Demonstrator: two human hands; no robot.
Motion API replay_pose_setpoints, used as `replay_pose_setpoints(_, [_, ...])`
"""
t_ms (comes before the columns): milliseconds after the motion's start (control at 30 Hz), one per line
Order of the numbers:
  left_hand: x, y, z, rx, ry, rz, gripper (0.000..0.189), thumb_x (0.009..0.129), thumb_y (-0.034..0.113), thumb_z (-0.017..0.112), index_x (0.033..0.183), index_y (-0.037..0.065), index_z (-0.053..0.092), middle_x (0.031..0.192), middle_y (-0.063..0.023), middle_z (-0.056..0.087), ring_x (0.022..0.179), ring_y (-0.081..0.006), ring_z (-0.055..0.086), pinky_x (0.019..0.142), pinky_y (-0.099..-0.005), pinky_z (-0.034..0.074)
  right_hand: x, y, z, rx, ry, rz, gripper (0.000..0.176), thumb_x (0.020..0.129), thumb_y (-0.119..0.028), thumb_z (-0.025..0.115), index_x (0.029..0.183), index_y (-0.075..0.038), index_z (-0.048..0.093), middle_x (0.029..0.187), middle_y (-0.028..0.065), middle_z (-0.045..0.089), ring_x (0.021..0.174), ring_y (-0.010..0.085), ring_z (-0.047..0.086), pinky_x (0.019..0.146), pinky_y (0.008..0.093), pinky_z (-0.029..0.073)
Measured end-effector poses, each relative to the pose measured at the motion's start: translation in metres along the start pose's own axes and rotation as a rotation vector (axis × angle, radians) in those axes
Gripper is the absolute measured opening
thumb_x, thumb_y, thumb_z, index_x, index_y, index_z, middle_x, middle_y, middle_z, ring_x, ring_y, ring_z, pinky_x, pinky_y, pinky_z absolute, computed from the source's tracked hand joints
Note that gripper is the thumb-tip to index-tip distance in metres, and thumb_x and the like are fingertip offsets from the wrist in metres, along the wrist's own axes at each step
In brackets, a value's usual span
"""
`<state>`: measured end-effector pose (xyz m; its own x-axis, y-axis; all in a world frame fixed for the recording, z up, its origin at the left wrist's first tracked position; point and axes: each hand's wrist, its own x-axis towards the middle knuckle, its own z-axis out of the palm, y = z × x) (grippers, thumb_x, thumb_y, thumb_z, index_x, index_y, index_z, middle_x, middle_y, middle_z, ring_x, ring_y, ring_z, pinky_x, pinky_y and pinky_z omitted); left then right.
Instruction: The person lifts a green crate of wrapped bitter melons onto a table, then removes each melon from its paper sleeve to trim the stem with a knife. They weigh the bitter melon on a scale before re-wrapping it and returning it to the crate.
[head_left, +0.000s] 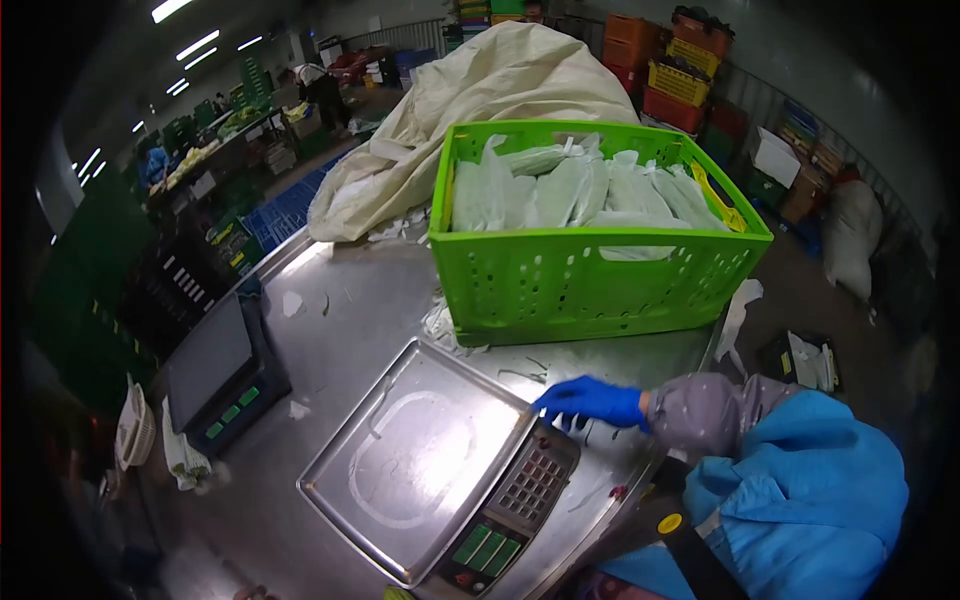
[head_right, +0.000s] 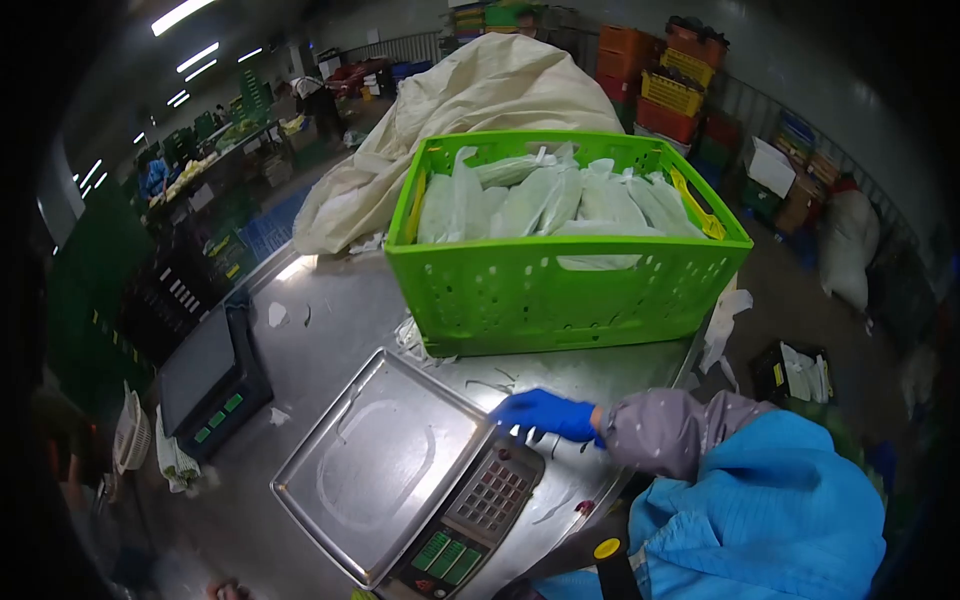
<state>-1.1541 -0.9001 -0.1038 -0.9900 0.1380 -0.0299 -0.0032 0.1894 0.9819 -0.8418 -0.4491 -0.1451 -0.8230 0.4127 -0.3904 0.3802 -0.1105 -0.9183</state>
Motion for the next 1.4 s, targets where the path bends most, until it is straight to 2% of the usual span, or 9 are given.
replay_pose_setpoints(300, [-0.186, 0.082, 0.304, 0.025, -1.200, -0.130, 0.024, 0.078, 0.000, 0.058, 0.101, 0.002, 0.050, 0.089, -0.0055, 0.056, 0.082, -0.0137, 0.055, 0.073, -0.0255, 0.045, -0.043, 0.005, -0.005, 0.589, -0.397, -0.091, 0.043, 0.090, -0.036, 0.040, 0.126, -0.011, 0.042, 0.115, 0.0045, 0.047, 0.104, 0.0164, 0.047, 0.085, 0.0308, 0.042])
replay_pose_setpoints(400, [-0.189, 0.127, 0.363, 0.381, -1.461, 0.317, 0.017, 0.077, 0.003, 0.060, 0.093, 0.001, 0.054, 0.081, -0.0087, 0.058, 0.072, -0.0166, 0.057, 0.068, -0.0290, 0.047, -0.055, 0.040, -0.054, 0.548, -0.264, -0.100, 0.035, 0.091, -0.026, 0.042, 0.115, -0.003, 0.051, 0.104, 0.0067, 0.053, 0.097, 0.0141, 0.050, 0.082, 0.0288, 0.043])
replay_pose_setpoints(567, [-0.148, 0.200, 0.491, 0.278, -1.104, 0.632, 0.018, 0.078, 0.009, 0.058, 0.093, -0.001, 0.058, 0.083, -0.0092, 0.062, 0.072, -0.0131, 0.057, 0.066, -0.0245, 0.045, -0.096, 0.069, -0.140, 0.268, 0.029, -0.127, 0.030, 0.082, -0.015, 0.054, 0.111, -0.007, 0.053, 0.094, 0.0037, 0.059, 0.083, 0.0099, 0.054, 0.078, 0.0259, 0.044])
replay_pose_setpoints(767, [-0.079, 0.190, 0.686, 0.677, -0.969, 1.163, 0.060, 0.070, 0.020, 0.064, 0.121, 0.002, 0.038, 0.111, -0.0244, 0.050, 0.100, -0.0336, 0.051, 0.083, -0.0401, 0.043, -0.117, 0.109, -0.196, 0.134, 0.133, -0.143, 0.027, 0.082, -0.019, 0.057, 0.107, -0.010, 0.056, 0.094, 0.0025, 0.061, 0.084, 0.0101, 0.054, 0.079, 0.0271, 0.044])
replay_pose_setpoints(833, [-0.080, 0.185, 0.715, 1.100, -0.972, 0.917, 0.084, 0.060, 0.021, 0.068, 0.130, 0.004, 0.023, 0.114, -0.0291, 0.044, 0.105, -0.0369, 0.047, 0.089, -0.0401, 0.039, -0.119, 0.119, -0.205, 0.133, 0.137, -0.149, 0.027, 0.082, -0.020, 0.058, 0.107, -0.010, 0.057, 0.094, 0.0031, 0.061, 0.084, 0.0101, 0.055, 0.079, 0.0274, 0.044])
replay_pose_setpoints(1000, [-0.079, 0.199, 0.724, 0.989, -1.093, 0.617, 0.094, 0.056, 0.017, 0.070, 0.132, 0.005, 0.018, 0.117, -0.0279, 0.044, 0.105, -0.0378, 0.047, 0.090, -0.0374, 0.039, -0.121, 0.131, -0.215, 0.165, 0.191, -0.139, 0.027, 0.082, -0.023, 0.059, 0.105, -0.009, 0.058, 0.093, 0.0055, 0.062, 0.083, 0.0114, 0.057, 0.077, 0.0267, 0.045])
replay_pose_setpoints(1200, [-0.096, 0.255, 0.667, 0.393, -1.186, 0.086, 0.070, 0.070, 0.023, 0.061, 0.130, 0.004, 0.030, 0.111, -0.0149, 0.052, 0.089, -0.0202, 0.056, 0.080, -0.0290, 0.045, -0.125, 0.129, -0.227, 0.088, 0.171, -0.082, 0.027, 0.081, -0.026, 0.060, 0.101, -0.008, 0.061, 0.084, 0.0054, 0.062, 0.075, 0.0111, 0.057, 0.072, 0.0257, 0.045])
replay_pose_setpoints(1300, [-0.124, 0.273, 0.602, -0.205, -1.174, -0.360, 0.055, 0.077, 0.017, 0.054, 0.127, 0.004, 0.034, 0.112, -0.0138, 0.054, 0.089, -0.0230, 0.060, 0.081, -0.0351, 0.049, -0.124, 0.126, -0.227, 0.015, 0.171, -0.091, 0.021, 0.080, -0.023, 0.062, 0.093, -0.006, 0.065, 0.070, 0.0007, 0.058, 0.061, 0.0081, 0.049, 0.059, 0.0221, 0.042])
replay_pose_setpoints(1400, [-0.156, 0.248, 0.544, -0.591, -1.175, -0.392, 0.050, 0.078, 0.017, 0.054, 0.124, 0.003, 0.039, 0.109, -0.0149, 0.056, 0.091, -0.0270, 0.059, 0.082, -0.0393, 0.048, -0.123, 0.108, -0.222, 0.353, 0.050, 0.026, 0.022, 0.082, -0.019, 0.060, 0.097, -0.004, 0.064, 0.073, -0.0006, 0.058, 0.062, 0.0060, 0.049, 0.058, 0.0193, 0.041])
